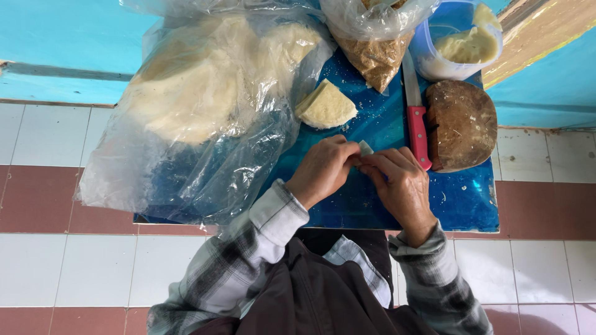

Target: The person fills triangular dough wrappers with a brown filling. They pinch a wrapper closed around the filling, place the filled pastry on the table, then take a new wrapper and spoon filling from a plastic bag into it, repeating the cycle.

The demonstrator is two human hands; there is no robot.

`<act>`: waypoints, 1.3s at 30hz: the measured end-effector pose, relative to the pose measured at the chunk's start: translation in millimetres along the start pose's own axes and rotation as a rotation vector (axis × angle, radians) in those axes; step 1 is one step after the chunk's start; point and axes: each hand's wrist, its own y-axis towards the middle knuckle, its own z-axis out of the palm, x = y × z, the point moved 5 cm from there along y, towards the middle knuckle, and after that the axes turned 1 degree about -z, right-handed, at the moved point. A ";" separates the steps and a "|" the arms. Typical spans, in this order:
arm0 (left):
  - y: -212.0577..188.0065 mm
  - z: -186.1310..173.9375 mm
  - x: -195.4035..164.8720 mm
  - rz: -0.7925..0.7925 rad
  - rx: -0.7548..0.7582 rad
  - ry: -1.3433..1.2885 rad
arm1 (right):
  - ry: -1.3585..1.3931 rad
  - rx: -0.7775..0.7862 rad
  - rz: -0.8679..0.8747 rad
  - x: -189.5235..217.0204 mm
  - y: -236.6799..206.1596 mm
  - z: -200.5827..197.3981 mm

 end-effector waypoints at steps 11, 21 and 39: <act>14.8 13.2 11.3 -0.026 0.061 0.122 | 0.340 0.155 0.328 -36.4 14.7 19.4; 32.6 15.8 26.6 -0.305 0.111 -0.036 | -0.095 -0.004 -0.030 9.6 10.4 -5.9; 29.9 18.2 21.8 -0.056 0.016 0.064 | -0.056 0.002 -0.009 -2.8 15.4 -6.5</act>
